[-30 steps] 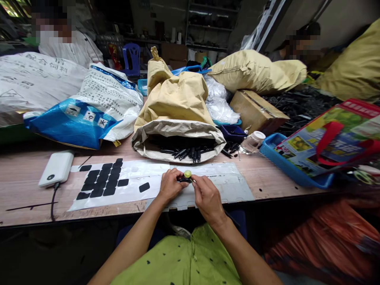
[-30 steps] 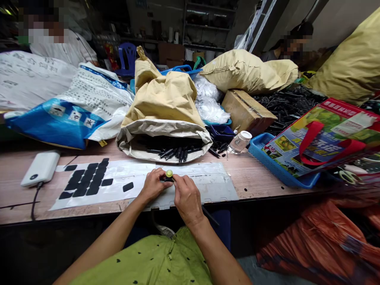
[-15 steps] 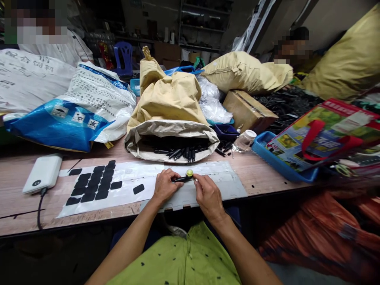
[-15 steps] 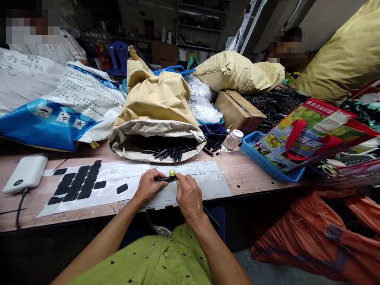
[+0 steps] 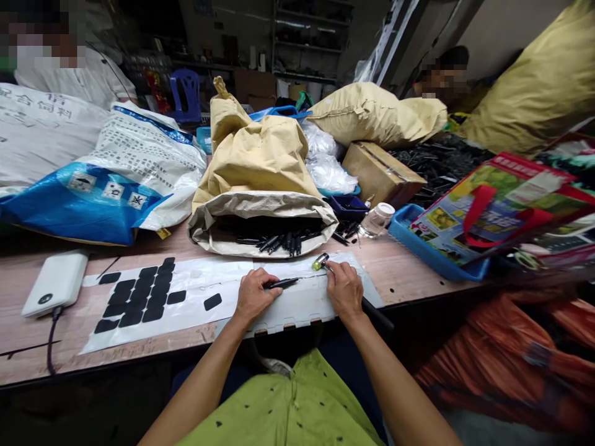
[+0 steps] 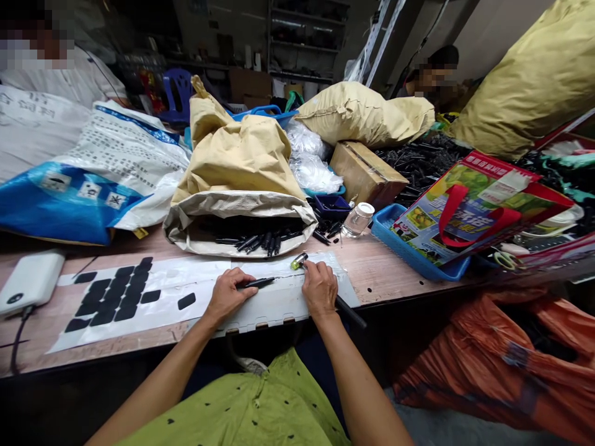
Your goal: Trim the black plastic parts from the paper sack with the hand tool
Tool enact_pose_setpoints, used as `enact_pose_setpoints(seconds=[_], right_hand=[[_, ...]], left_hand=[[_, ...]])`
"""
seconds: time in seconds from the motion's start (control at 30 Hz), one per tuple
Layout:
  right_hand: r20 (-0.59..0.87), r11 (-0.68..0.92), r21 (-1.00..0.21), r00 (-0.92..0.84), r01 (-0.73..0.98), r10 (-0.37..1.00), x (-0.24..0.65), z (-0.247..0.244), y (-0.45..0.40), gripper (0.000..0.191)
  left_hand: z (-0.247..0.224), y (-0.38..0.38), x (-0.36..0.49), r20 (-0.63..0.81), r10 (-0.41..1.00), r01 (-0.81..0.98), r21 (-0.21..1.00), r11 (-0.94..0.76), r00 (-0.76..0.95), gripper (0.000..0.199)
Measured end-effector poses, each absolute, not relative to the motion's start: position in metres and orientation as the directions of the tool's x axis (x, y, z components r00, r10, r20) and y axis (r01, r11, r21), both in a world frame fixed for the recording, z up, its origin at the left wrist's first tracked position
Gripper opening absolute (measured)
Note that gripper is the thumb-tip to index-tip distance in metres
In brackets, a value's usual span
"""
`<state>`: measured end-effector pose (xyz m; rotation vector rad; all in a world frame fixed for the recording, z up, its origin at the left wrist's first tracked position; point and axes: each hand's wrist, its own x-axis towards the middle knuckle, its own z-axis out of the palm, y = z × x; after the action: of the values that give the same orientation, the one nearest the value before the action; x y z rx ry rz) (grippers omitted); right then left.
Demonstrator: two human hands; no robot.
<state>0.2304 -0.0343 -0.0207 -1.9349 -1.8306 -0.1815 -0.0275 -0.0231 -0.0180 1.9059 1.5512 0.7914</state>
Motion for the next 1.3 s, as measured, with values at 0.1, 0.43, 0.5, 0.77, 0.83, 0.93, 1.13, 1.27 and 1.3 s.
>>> enact_pose_setpoints(seconds=[0.1, 0.43, 0.5, 0.77, 0.83, 0.93, 1.13, 1.27, 1.3], right_hand=[[0.424, -0.011, -0.198, 0.096, 0.980, 0.901, 0.227, -0.024, -0.032, 0.028], [0.423, -0.008, -0.169, 0.080, 0.986, 0.902, 0.228, -0.026, -0.033, 0.025], [0.420, -0.008, -0.165, 0.078, 0.986, 0.904, 0.228, -0.026, -0.032, 0.025], [0.424, -0.014, -0.158, 0.081, 0.987, 0.902, 0.228, -0.026, -0.031, 0.026], [0.430, -0.016, -0.156, 0.083, 0.988, 0.899, 0.228, -0.027, -0.031, 0.026], [0.442, -0.015, -0.155, 0.083, 0.988, 0.893, 0.228, -0.028, -0.031, 0.025], [0.449, -0.012, -0.139, 0.074, 0.990, 0.890, 0.229, -0.029, -0.031, 0.025], [0.448, -0.008, -0.143, 0.072, 0.990, 0.891, 0.229, -0.028, -0.031, 0.026], [0.448, -0.006, -0.145, 0.071, 0.989, 0.891, 0.229, -0.028, -0.031, 0.026]], left_hand=[[-0.020, -0.023, -0.027, 0.103, 0.982, 0.658, 0.731, -0.182, 0.157, 0.014], [0.006, -0.049, -0.028, 0.094, 0.945, 0.605, 0.747, -0.276, 0.315, 0.021], [0.017, -0.073, -0.026, 0.010, 0.887, 0.500, 0.823, -0.269, 0.462, 0.026], [-0.029, -0.131, -0.009, -0.404, 0.793, 0.748, 0.657, -0.096, 0.456, 0.023], [-0.047, -0.132, -0.006, -0.447, 0.798, 0.790, 0.611, -0.058, 0.404, 0.031], [-0.054, -0.132, -0.002, -0.503, 0.761, 0.809, 0.586, -0.048, 0.410, 0.046], [0.009, -0.113, 0.000, -0.378, 0.623, 0.566, 0.815, -0.128, 0.685, 0.035], [0.043, -0.047, -0.018, -0.076, 0.881, 0.488, 0.853, -0.185, 0.468, 0.029], [0.045, -0.025, -0.026, 0.016, 0.941, 0.562, 0.799, -0.215, 0.337, 0.029]])
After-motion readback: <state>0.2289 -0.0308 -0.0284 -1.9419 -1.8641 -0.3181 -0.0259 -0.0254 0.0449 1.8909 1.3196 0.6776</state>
